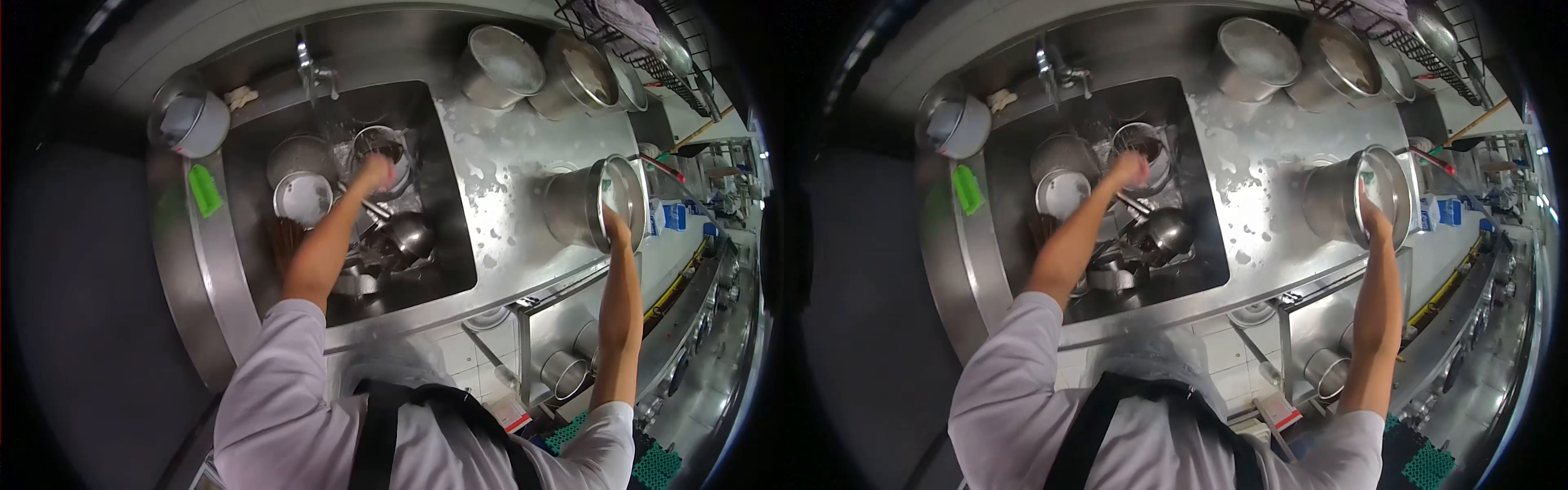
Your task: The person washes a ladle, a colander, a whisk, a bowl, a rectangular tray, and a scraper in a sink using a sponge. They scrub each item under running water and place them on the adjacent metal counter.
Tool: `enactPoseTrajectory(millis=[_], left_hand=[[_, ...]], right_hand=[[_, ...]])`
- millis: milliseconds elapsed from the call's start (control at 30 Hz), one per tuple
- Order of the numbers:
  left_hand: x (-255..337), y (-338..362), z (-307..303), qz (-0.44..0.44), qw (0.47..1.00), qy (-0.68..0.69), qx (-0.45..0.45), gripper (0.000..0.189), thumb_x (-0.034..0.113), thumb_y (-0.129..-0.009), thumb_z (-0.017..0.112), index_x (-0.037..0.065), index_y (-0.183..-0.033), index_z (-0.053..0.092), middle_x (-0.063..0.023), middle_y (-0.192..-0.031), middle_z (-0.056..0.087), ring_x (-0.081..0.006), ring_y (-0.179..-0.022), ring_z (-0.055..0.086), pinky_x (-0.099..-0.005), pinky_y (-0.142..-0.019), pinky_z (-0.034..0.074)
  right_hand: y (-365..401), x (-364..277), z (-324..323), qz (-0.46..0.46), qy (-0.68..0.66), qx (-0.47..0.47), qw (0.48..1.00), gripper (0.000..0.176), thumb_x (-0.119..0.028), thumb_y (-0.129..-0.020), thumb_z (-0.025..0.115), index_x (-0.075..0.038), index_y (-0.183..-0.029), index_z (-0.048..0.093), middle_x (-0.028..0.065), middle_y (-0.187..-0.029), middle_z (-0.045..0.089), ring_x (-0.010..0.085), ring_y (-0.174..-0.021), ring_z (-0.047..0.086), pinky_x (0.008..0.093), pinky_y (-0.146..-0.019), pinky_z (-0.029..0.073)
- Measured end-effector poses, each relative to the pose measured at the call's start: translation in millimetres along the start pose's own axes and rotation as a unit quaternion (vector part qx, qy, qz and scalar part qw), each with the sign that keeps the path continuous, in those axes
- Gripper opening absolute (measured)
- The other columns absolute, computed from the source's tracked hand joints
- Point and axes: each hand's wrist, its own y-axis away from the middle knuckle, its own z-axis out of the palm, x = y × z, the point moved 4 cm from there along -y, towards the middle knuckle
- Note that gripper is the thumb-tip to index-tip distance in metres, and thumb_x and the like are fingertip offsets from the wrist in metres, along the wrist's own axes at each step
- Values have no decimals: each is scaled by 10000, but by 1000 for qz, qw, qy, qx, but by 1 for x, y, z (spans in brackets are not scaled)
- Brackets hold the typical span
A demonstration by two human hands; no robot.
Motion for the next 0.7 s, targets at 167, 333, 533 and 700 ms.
enactPoseTrajectory(millis=[167,333,533,700], left_hand=[[-27,44,113,-119,976,-149,-102,256,131,-834,591,31,-1031,720,-219,-1110,675,-390,-1058,651,-474,-919,517],[-64,35,154,-81,935,-306,-162,278,153,-914,512,109,-1068,739,-109,-1129,707,-291,-1056,679,-452,-835,547],[-68,24,162,-88,889,-406,-191,274,191,-943,501,153,-1081,735,-44,-1177,693,-227,-1062,680,-403,-810,533],[-55,32,160,-26,872,-450,-190,255,196,-893,552,167,-1063,740,-15,-1123,693,-198,-1071,643,-422,-863,469]], right_hand=[[17,-2,5,-28,14,-26,999,672,-524,-998,381,-29,-1453,396,236,-1402,502,345,-1292,490,391,-1084,349],[29,-2,-1,-55,33,-4,998,677,-503,-1003,384,-23,-1479,343,237,-1417,480,336,-1277,499,387,-1064,368],[38,0,-16,-106,94,57,988,689,-478,-1009,388,-17,-1509,280,240,-1435,455,325,-1260,511,383,-1041,391],[73,-42,-20,-101,-29,50,993,643,-362,-1012,464,-18,-1517,261,202,-1403,493,278,-1212,537,356,-980,446]])
